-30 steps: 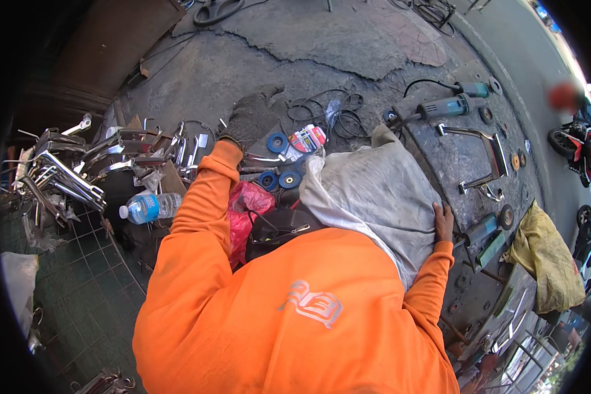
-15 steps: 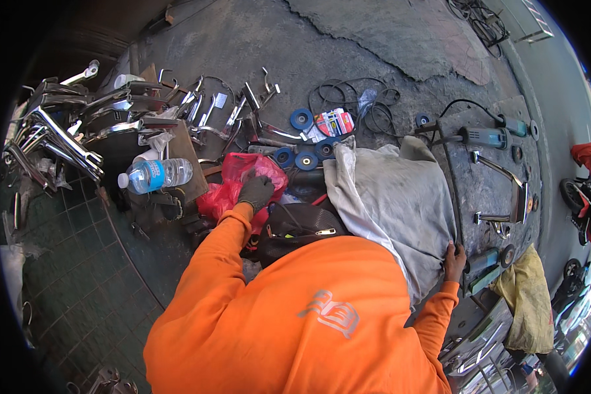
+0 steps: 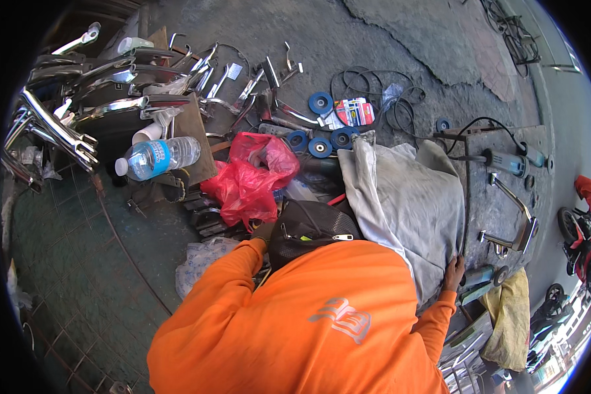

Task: The person uses an angle grinder to polish a curved metal tube, then wipes it with a cloth. They repeat the process on a second metal piece, grinding and wiping each one individually.

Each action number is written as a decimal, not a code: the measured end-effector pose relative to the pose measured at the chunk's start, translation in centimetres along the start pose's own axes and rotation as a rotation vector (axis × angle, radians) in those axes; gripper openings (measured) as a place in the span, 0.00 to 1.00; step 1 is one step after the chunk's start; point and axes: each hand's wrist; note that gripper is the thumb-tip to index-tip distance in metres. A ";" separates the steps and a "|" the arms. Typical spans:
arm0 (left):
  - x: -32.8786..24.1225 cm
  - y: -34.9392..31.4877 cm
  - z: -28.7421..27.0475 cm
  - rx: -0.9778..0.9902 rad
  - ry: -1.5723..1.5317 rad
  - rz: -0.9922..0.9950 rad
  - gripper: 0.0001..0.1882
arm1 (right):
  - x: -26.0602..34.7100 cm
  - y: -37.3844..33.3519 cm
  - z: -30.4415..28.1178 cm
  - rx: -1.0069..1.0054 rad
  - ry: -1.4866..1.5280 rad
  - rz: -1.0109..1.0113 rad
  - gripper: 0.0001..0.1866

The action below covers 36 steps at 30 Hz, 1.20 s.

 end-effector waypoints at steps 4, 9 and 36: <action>-1.7 -0.1 -1.4 -0.005 -0.037 -0.001 0.26 | 1.1 0.1 -2.1 0.143 -0.053 0.103 0.22; -7.6 1.7 -7.9 -0.205 -0.240 0.005 0.26 | 3.1 0.3 -1.0 0.064 0.100 0.124 0.29; -70.7 -9.6 -34.3 -1.378 0.111 1.379 0.18 | 6.8 -9.8 -6.6 -0.657 0.064 0.396 0.05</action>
Point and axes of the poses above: each hand's wrist, its own y-axis towards the middle knuckle, its own z-axis out of the palm, x = y × z, and after that the axes turned 3 degrees about -z, right-handed
